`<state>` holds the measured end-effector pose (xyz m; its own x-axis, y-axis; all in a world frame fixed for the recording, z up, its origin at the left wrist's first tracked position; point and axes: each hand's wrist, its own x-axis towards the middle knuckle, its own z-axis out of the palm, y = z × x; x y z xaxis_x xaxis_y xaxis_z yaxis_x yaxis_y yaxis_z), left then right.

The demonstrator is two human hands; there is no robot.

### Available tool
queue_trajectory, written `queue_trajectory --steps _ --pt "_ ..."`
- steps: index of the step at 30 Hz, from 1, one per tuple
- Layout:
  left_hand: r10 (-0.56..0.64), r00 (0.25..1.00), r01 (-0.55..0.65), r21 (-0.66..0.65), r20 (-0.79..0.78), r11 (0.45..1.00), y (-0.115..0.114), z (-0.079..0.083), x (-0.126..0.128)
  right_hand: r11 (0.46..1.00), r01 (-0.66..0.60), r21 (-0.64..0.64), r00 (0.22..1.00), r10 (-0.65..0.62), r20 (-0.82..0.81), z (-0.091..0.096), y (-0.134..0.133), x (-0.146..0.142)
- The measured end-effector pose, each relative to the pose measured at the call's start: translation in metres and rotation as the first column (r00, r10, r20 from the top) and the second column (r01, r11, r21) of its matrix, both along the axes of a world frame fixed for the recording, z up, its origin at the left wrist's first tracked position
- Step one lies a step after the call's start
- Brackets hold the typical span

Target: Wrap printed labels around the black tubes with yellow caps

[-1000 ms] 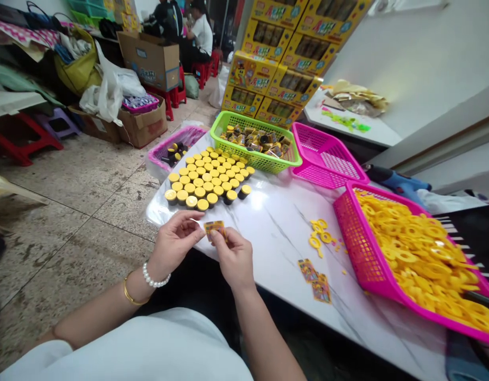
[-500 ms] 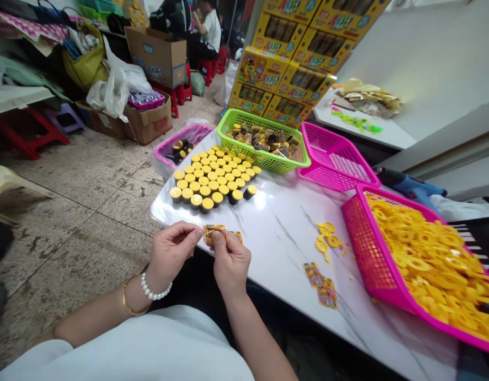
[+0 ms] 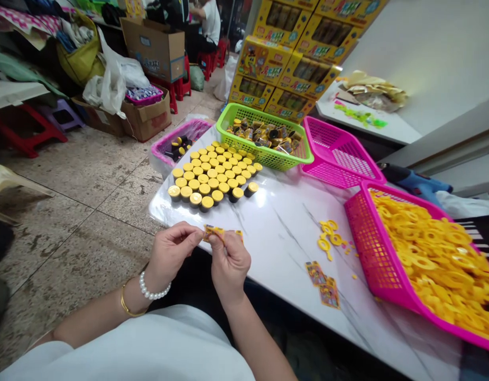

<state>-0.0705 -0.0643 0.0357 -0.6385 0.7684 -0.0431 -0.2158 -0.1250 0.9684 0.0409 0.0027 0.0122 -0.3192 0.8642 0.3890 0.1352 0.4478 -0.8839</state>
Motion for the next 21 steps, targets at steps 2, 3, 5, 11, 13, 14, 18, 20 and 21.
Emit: queue_trajectory --steps 2,3,5,11,13,14,18,20,21 --pt "0.007 1.000 -0.007 0.012 -0.028 1.000 0.001 -0.001 -0.001 0.998 -0.042 0.054 0.999 0.043 -0.005 -0.004 0.000 -0.001" --pt "0.014 0.999 -0.013 0.014 -0.031 1.000 0.001 -0.002 -0.002 0.995 -0.061 0.076 0.998 0.061 -0.004 -0.005 0.000 -0.001" --pt "0.020 1.000 -0.020 0.001 -0.020 1.000 0.002 -0.006 -0.005 0.992 -0.094 0.086 0.995 0.092 0.028 -0.006 0.001 0.000" --pt "-0.019 0.996 0.025 -0.067 0.084 0.997 0.006 -0.007 -0.010 0.988 -0.103 0.111 0.986 0.087 0.141 0.011 0.007 0.006" --pt "-0.067 0.993 0.075 -0.084 0.099 0.994 0.008 -0.004 -0.011 0.982 -0.154 0.113 0.975 0.133 0.176 0.019 0.016 0.008" --pt "-0.095 0.988 0.105 -0.089 0.118 0.990 0.010 -0.003 -0.013 0.977 -0.196 0.084 0.966 0.177 0.190 0.023 0.023 0.008" --pt "-0.150 0.937 0.180 -0.069 0.315 0.981 0.016 0.000 -0.021 0.977 -0.212 0.010 0.946 0.203 0.253 0.029 0.082 0.006" --pt "-0.150 0.895 0.194 -0.064 0.420 0.979 0.018 0.000 -0.024 0.993 -0.026 0.118 0.949 -0.013 0.316 0.026 0.122 0.001" --pt "-0.157 0.875 0.208 -0.062 0.459 0.976 0.019 -0.001 -0.025 0.984 0.052 0.168 0.925 -0.111 0.363 0.022 0.141 -0.002"
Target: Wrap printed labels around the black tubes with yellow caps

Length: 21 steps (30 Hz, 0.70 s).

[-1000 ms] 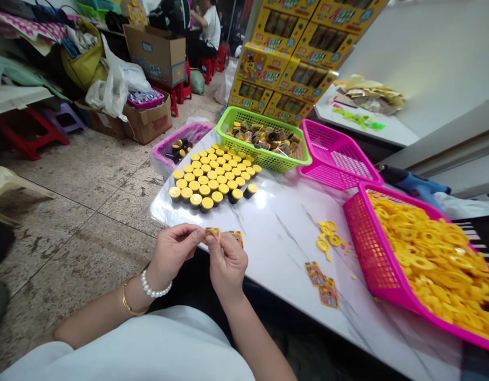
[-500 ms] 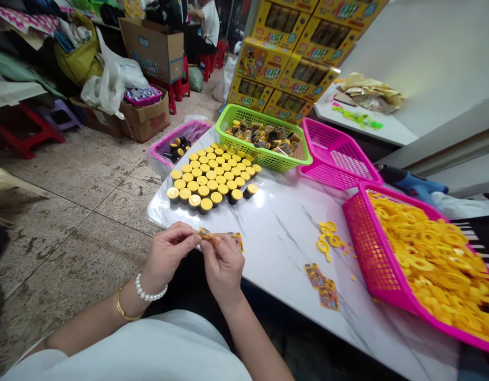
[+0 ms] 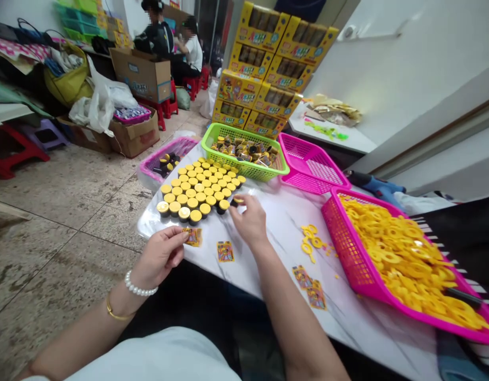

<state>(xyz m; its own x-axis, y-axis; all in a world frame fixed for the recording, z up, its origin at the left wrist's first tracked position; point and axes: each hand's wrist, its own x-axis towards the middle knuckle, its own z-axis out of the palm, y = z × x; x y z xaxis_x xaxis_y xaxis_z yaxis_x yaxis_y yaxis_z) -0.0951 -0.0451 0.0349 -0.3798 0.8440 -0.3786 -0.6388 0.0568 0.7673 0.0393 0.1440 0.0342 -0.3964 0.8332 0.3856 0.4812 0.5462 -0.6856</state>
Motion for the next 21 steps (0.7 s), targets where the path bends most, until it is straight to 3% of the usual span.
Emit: queue_trajectory --steps 2,5,8,14,21 --pt "-0.042 0.997 0.043 -0.004 0.064 0.999 0.001 -0.001 -0.001 0.997 0.076 0.022 0.995 -0.077 0.064 -0.009 0.030 -0.003" --pt "-0.075 0.987 0.076 0.002 0.142 0.997 0.002 -0.002 -0.003 0.992 0.124 0.019 0.990 -0.125 0.070 -0.022 0.050 -0.002" --pt "-0.082 0.974 0.079 0.019 0.211 0.997 0.004 -0.002 -0.004 0.989 0.141 0.036 0.987 -0.143 0.071 -0.030 0.050 0.006" --pt "-0.081 0.960 0.079 0.019 0.268 0.997 0.014 0.004 -0.003 0.998 0.021 0.061 0.995 -0.027 0.092 -0.030 0.054 0.018" --pt "-0.059 0.956 0.077 -0.053 0.286 0.996 0.019 0.001 0.002 0.997 -0.076 0.010 0.997 0.076 -0.011 -0.032 0.051 0.007"
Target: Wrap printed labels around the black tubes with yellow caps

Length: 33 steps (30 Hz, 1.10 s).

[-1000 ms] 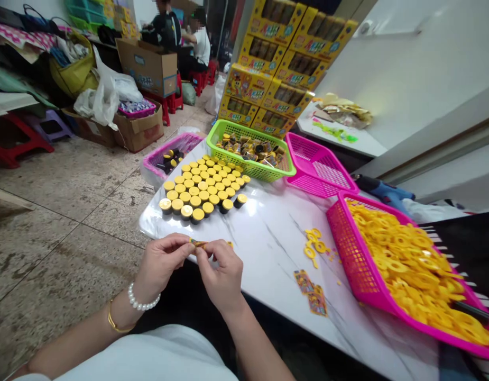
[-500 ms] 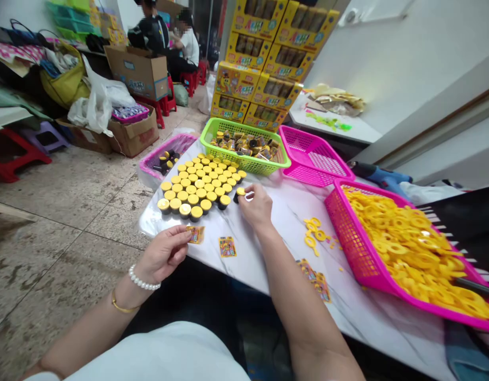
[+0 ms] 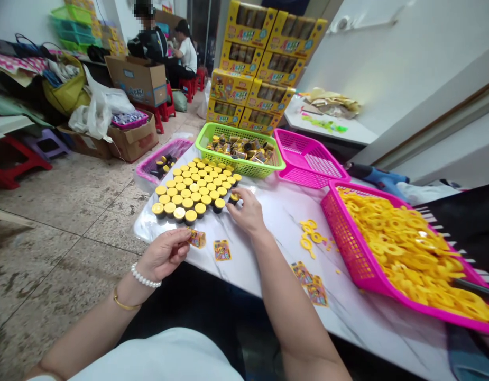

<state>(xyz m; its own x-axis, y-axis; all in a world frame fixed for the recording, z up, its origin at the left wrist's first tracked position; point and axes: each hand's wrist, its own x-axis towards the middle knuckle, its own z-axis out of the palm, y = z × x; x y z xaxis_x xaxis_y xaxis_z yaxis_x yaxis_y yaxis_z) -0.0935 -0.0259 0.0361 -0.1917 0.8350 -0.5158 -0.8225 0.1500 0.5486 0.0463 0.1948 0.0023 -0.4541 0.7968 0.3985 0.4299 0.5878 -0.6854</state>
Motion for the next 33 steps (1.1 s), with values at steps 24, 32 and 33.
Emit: queue_trajectory --steps 24,32,33 --pt "0.119 0.970 -0.124 0.013 0.214 0.992 0.024 0.018 -0.007 0.766 -0.545 -0.342 0.800 0.353 -0.485 0.045 -0.071 0.004" --pt "0.129 0.978 -0.143 0.069 0.166 0.987 0.026 0.012 -0.003 0.780 -0.540 -0.314 0.780 0.324 -0.535 0.046 -0.078 0.001" --pt "0.127 0.978 -0.143 0.087 0.165 0.986 0.027 0.011 -0.002 0.771 -0.550 -0.322 0.777 0.330 -0.536 0.045 -0.078 0.001"
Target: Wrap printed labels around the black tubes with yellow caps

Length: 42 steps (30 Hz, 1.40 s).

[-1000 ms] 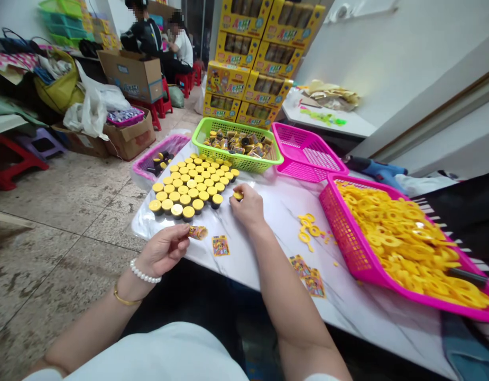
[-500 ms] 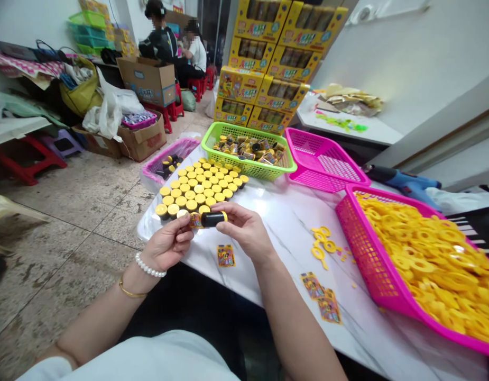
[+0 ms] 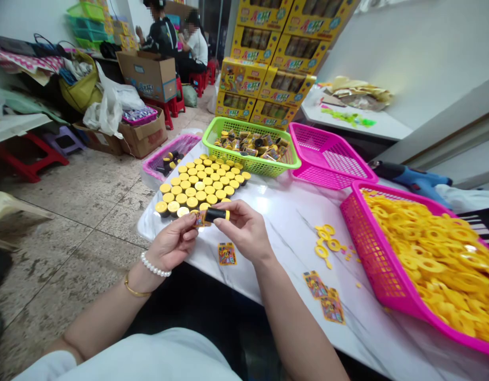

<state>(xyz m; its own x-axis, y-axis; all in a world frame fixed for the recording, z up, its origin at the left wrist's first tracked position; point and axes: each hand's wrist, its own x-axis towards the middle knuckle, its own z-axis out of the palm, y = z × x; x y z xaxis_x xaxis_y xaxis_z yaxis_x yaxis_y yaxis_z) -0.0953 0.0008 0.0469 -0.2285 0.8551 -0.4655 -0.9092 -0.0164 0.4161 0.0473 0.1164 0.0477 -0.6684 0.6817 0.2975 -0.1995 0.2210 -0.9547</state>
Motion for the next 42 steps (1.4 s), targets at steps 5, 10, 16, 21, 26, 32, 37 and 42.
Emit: queue_trajectory --steps 5,10,16,21,26,32,37,42 --pt "0.020 1.000 -0.020 0.036 -0.005 0.999 0.001 -0.005 0.005 0.999 0.002 0.032 0.999 -0.004 0.049 -0.002 -0.002 0.002" --pt "0.057 0.979 -0.050 0.044 -0.195 0.998 -0.002 -0.007 0.008 0.992 0.032 0.122 0.976 -0.058 0.210 0.004 -0.007 0.005" --pt "0.090 0.896 -0.093 0.015 -0.435 0.996 -0.011 -0.010 0.010 0.945 -0.022 0.327 0.973 -0.054 0.223 0.009 -0.011 0.006" --pt "0.292 0.774 -0.281 0.109 -0.562 0.954 -0.025 -0.005 0.009 0.933 0.000 0.359 0.993 -0.041 0.107 0.007 -0.007 0.006" --pt "0.073 0.791 -0.010 0.106 -0.608 0.994 -0.031 -0.001 0.000 0.873 -0.088 0.480 0.996 0.065 0.065 0.005 -0.009 0.002" --pt "0.064 0.803 0.013 0.125 -0.593 0.992 -0.018 -0.003 0.005 0.869 -0.101 0.484 0.991 0.047 0.123 0.001 -0.011 0.000" --pt "-0.025 0.837 0.075 0.069 -0.547 0.995 -0.017 -0.002 -0.001 0.841 0.007 0.541 0.990 -0.082 0.116 -0.004 -0.009 0.002" --pt "0.011 0.784 0.042 0.071 -0.621 0.997 -0.024 -0.002 -0.010 0.783 0.028 0.622 0.989 -0.112 0.097 -0.003 -0.012 -0.002"
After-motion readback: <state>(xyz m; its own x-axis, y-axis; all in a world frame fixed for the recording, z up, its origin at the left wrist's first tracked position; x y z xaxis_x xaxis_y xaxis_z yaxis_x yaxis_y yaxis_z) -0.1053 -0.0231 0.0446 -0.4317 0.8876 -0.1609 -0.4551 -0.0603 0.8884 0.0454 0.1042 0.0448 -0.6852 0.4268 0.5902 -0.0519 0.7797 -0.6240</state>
